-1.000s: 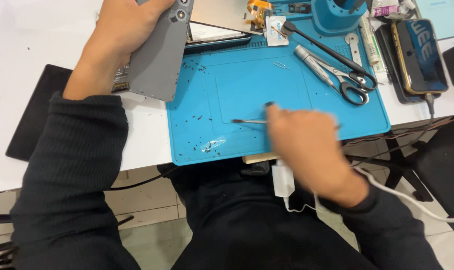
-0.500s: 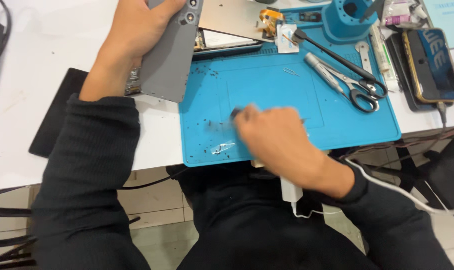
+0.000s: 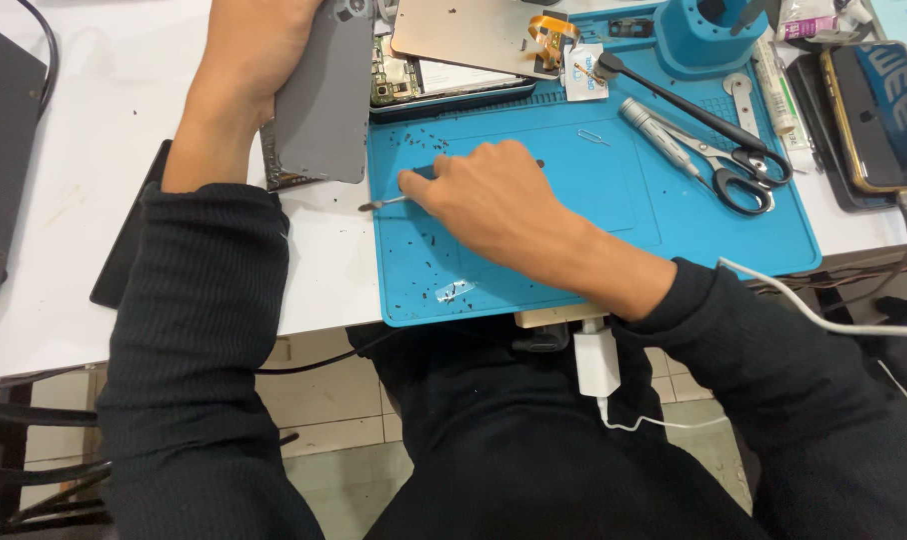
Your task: The person holds a phone back cover in one hand and uses a small brush to sweep debris off a blue silicone mat and the cover. They then peel a small adhesive component and press it onto the phone's rear camera area, working over a repair mat with tools and spare phones around.
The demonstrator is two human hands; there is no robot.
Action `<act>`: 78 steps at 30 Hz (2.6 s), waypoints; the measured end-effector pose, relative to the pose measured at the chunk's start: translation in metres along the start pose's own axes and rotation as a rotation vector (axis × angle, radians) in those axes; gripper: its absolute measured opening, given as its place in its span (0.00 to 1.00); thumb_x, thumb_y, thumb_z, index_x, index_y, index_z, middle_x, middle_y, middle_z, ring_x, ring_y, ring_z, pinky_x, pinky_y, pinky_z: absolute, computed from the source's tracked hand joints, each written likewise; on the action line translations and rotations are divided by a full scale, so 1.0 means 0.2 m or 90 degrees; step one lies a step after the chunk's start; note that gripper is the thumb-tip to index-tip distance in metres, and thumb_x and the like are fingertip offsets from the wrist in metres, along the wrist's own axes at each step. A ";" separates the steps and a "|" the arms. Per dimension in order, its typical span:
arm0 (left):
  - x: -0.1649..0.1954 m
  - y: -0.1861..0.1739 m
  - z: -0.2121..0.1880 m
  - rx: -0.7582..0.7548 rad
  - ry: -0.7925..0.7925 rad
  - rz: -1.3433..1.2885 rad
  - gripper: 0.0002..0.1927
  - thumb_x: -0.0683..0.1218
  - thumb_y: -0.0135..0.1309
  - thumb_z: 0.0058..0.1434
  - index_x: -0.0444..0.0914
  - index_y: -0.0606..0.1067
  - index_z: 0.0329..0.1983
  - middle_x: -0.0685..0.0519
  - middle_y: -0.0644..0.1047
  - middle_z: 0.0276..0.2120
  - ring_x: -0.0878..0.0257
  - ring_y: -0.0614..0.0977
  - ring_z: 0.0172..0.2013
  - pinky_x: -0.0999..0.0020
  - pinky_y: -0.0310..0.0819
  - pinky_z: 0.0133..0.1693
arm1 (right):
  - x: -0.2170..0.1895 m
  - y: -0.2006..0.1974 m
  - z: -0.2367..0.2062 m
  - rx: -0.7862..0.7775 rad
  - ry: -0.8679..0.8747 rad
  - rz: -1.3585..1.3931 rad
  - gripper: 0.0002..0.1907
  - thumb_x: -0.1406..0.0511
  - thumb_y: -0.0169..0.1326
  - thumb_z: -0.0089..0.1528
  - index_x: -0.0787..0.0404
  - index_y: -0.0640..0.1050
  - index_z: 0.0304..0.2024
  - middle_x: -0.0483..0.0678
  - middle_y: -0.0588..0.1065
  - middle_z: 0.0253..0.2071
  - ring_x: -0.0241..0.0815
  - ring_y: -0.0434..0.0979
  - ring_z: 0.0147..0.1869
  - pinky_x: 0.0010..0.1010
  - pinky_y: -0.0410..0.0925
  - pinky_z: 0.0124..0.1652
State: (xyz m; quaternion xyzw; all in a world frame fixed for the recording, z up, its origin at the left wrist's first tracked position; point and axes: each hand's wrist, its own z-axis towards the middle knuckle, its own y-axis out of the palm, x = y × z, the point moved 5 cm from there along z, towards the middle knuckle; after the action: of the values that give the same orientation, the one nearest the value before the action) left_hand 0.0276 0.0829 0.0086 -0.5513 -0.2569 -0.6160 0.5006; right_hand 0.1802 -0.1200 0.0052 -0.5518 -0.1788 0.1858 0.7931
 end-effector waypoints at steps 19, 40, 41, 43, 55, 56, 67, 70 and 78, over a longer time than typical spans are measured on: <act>-0.01 -0.03 -0.01 0.016 -0.019 0.015 0.16 0.52 0.54 0.74 0.33 0.73 0.43 0.52 0.78 0.33 0.64 0.83 0.35 0.62 0.83 0.39 | -0.08 -0.13 -0.05 -0.047 -0.032 0.082 0.18 0.69 0.54 0.54 0.49 0.83 0.45 0.49 0.75 0.24 0.53 0.76 0.23 0.43 0.64 0.20; -0.09 0.00 0.00 0.012 -0.045 0.021 0.16 0.53 0.53 0.74 0.34 0.74 0.44 0.51 0.79 0.34 0.63 0.85 0.36 0.64 0.85 0.39 | -0.32 -0.21 -0.20 -0.104 -0.031 0.060 0.07 0.67 0.54 0.57 0.64 0.77 0.35 0.52 0.75 0.23 0.53 0.78 0.25 0.42 0.68 0.23; -0.09 0.00 0.00 0.011 -0.030 0.024 0.17 0.53 0.54 0.74 0.33 0.74 0.45 0.51 0.78 0.35 0.63 0.84 0.37 0.64 0.85 0.40 | -0.33 -0.20 -0.22 -0.124 -0.046 0.087 0.07 0.67 0.54 0.56 0.62 0.78 0.35 0.52 0.75 0.22 0.53 0.78 0.24 0.43 0.67 0.22; -0.10 -0.01 -0.01 0.010 -0.045 0.016 0.18 0.54 0.54 0.73 0.33 0.73 0.45 0.50 0.78 0.35 0.61 0.85 0.37 0.62 0.85 0.40 | -0.31 -0.18 -0.23 -0.165 -0.074 0.144 0.08 0.67 0.54 0.55 0.59 0.79 0.37 0.52 0.76 0.19 0.55 0.78 0.23 0.46 0.66 0.20; 0.01 0.02 -0.01 0.033 -0.044 0.027 0.23 0.58 0.55 0.68 0.32 0.74 0.44 0.48 0.81 0.34 0.61 0.86 0.33 0.63 0.86 0.35 | -0.29 -0.08 -0.12 -0.115 -0.037 0.172 0.10 0.68 0.55 0.53 0.56 0.80 0.38 0.51 0.77 0.24 0.56 0.77 0.27 0.47 0.66 0.24; -0.01 0.02 -0.01 0.028 -0.060 0.020 0.23 0.58 0.54 0.67 0.32 0.74 0.44 0.48 0.81 0.34 0.61 0.87 0.33 0.63 0.87 0.36 | -0.29 -0.09 -0.15 -0.141 -0.054 0.210 0.11 0.68 0.55 0.53 0.55 0.81 0.38 0.52 0.77 0.22 0.57 0.77 0.25 0.47 0.65 0.22; 0.08 0.18 -0.05 -0.073 0.050 -0.017 0.20 0.57 0.57 0.70 0.35 0.74 0.48 0.51 0.83 0.36 0.66 0.87 0.32 0.69 0.85 0.34 | 0.16 -0.30 -0.20 -0.189 0.187 0.295 0.09 0.62 0.57 0.60 0.54 0.82 0.42 0.49 0.78 0.22 0.54 0.74 0.17 0.44 0.63 0.22; 0.09 0.24 -0.07 -0.110 0.040 -0.014 0.19 0.57 0.56 0.70 0.36 0.73 0.49 0.51 0.83 0.35 0.66 0.87 0.31 0.70 0.86 0.33 | 0.11 -0.22 -0.20 -0.247 0.146 0.321 0.12 0.61 0.58 0.59 0.53 0.82 0.44 0.53 0.76 0.19 0.56 0.75 0.24 0.45 0.65 0.27; 0.06 0.24 -0.06 -0.095 0.047 0.006 0.20 0.57 0.57 0.71 0.36 0.73 0.50 0.52 0.83 0.36 0.66 0.88 0.32 0.69 0.87 0.33 | -0.03 -0.15 -0.16 -0.296 0.102 0.380 0.08 0.62 0.56 0.61 0.54 0.80 0.41 0.52 0.77 0.21 0.56 0.77 0.28 0.46 0.67 0.30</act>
State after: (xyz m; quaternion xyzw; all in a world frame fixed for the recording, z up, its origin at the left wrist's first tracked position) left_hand 0.0673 0.0509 0.0058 -0.5655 -0.1888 -0.6509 0.4700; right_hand 0.1937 -0.1580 0.0232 -0.7574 0.0146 0.3195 0.5693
